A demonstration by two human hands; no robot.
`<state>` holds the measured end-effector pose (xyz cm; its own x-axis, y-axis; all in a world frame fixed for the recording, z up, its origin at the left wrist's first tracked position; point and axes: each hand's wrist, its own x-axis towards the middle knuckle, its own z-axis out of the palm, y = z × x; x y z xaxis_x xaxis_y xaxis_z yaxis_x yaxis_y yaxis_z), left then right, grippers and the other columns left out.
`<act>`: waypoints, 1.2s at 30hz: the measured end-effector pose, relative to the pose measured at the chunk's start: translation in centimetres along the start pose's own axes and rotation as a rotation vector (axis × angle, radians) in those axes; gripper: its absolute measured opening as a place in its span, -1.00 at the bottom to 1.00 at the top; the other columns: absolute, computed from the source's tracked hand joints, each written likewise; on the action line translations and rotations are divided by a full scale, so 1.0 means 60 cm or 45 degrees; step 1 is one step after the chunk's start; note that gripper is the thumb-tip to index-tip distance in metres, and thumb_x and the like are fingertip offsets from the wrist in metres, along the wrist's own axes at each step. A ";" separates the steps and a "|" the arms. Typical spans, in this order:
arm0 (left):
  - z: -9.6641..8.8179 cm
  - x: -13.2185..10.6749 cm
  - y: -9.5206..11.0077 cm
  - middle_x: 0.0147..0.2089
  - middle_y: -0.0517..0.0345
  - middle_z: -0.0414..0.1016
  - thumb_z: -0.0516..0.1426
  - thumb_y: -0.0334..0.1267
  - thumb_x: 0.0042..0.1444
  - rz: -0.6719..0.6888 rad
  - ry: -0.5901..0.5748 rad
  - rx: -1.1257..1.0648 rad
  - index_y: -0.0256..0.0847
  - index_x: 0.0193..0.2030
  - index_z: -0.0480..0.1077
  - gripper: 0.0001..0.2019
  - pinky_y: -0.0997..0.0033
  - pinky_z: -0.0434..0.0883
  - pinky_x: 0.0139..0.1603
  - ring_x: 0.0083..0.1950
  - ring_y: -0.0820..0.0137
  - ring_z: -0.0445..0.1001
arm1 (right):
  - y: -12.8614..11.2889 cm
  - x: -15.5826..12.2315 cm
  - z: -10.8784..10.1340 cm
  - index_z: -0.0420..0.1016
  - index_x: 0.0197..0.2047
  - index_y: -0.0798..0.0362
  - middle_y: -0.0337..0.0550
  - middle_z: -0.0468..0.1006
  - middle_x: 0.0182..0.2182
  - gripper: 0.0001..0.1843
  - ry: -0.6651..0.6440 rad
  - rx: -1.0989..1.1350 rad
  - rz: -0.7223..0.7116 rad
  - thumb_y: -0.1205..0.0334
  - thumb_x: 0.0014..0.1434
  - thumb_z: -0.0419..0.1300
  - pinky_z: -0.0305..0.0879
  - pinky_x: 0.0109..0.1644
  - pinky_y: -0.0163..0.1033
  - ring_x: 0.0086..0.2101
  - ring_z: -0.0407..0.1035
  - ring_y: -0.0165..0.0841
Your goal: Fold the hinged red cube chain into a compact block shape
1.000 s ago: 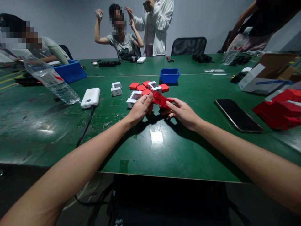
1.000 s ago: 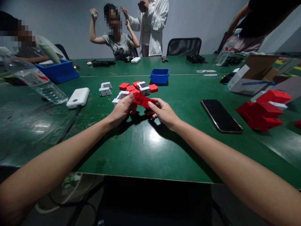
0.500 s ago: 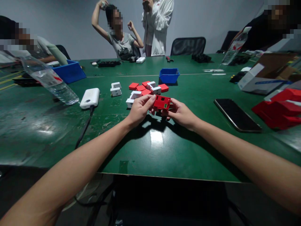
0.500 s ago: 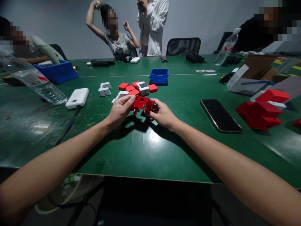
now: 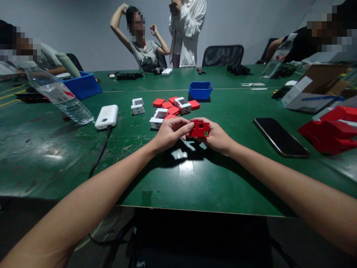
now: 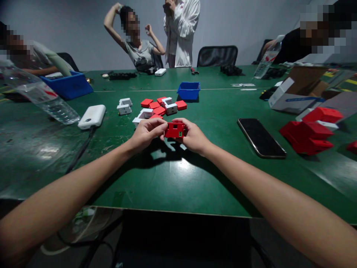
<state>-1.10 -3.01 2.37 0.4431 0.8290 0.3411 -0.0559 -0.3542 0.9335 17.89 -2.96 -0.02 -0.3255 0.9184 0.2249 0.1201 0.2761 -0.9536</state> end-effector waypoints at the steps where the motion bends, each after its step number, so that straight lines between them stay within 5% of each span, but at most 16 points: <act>1: 0.000 0.000 0.001 -0.49 0.23 0.46 0.28 0.10 0.07 -0.009 0.001 0.006 -0.28 -0.36 0.48 -0.60 0.51 0.37 -0.40 -0.50 0.54 0.39 | 0.000 -0.001 0.001 0.41 0.01 0.01 -0.14 0.59 -0.18 -0.40 0.014 -0.004 -0.001 0.22 -0.13 0.45 0.43 -0.20 -0.20 -0.24 0.48 -0.29; 8: -0.010 0.011 -0.014 -0.54 0.23 0.39 0.24 0.11 0.08 -0.114 0.205 -0.146 -0.25 -0.48 0.41 -0.58 0.51 0.26 -0.50 -0.55 0.56 0.30 | -0.005 -0.004 0.008 0.43 -0.08 0.03 -0.21 0.58 -0.36 -0.49 0.071 0.050 0.109 0.06 -0.07 0.44 0.33 -0.45 -0.27 -0.46 0.42 -0.38; 19: -0.023 0.022 -0.027 -0.57 0.15 0.48 0.17 0.10 0.19 -0.354 0.421 -0.169 -0.28 -0.41 0.42 -0.58 0.54 0.22 -0.59 -0.61 0.53 0.35 | -0.006 -0.005 0.010 0.44 -0.19 0.06 -0.12 0.61 -0.33 -0.51 0.204 -0.027 0.067 0.06 -0.14 0.47 0.38 -0.36 -0.21 -0.41 0.45 -0.32; 23: -0.025 0.024 -0.033 -0.52 0.06 0.53 0.07 0.17 0.25 -0.498 0.326 -0.136 -0.29 -0.36 0.47 -0.50 0.52 0.22 -0.59 -0.61 0.50 0.38 | -0.004 -0.004 0.007 0.43 -0.20 0.04 -0.15 0.61 -0.34 -0.48 0.372 -0.077 -0.018 0.08 -0.21 0.50 0.43 -0.20 -0.12 -0.35 0.49 -0.27; 27: -0.022 0.022 -0.031 -0.40 0.04 0.57 0.08 0.27 0.19 -0.430 0.200 -0.091 -0.27 -0.23 0.51 -0.44 0.54 0.19 -0.58 -0.55 0.49 0.42 | -0.004 -0.004 0.006 0.42 -0.19 0.02 -0.14 0.61 -0.33 -0.51 0.427 -0.116 -0.060 0.13 -0.19 0.47 0.45 -0.15 -0.10 -0.31 0.51 -0.24; 31: -0.015 0.018 -0.025 -0.37 0.09 0.55 0.32 0.13 -0.01 -0.348 0.183 0.056 -0.29 -0.26 0.48 -0.54 0.56 0.24 -0.54 -0.49 0.51 0.41 | -0.005 -0.007 0.007 0.42 -0.16 0.01 -0.14 0.59 -0.28 -0.58 0.377 -0.203 -0.117 0.22 -0.13 0.40 0.45 -0.16 -0.11 -0.29 0.51 -0.24; 36: -0.015 0.015 -0.023 -0.42 0.15 0.50 0.33 0.06 -0.02 -0.294 0.149 0.075 -0.30 -0.30 0.45 -0.58 0.53 0.32 -0.50 -0.48 0.50 0.40 | -0.007 -0.011 0.005 0.46 -0.15 0.02 -0.13 0.55 -0.25 -0.63 0.394 -0.399 -0.196 0.31 -0.09 0.32 0.43 -0.21 -0.12 -0.31 0.47 -0.26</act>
<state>-1.40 -1.37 1.48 0.3313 0.9340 0.1334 0.0887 -0.1716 0.9812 17.76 -3.77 0.16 -0.0724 0.8881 0.4538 0.3853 0.4446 -0.8086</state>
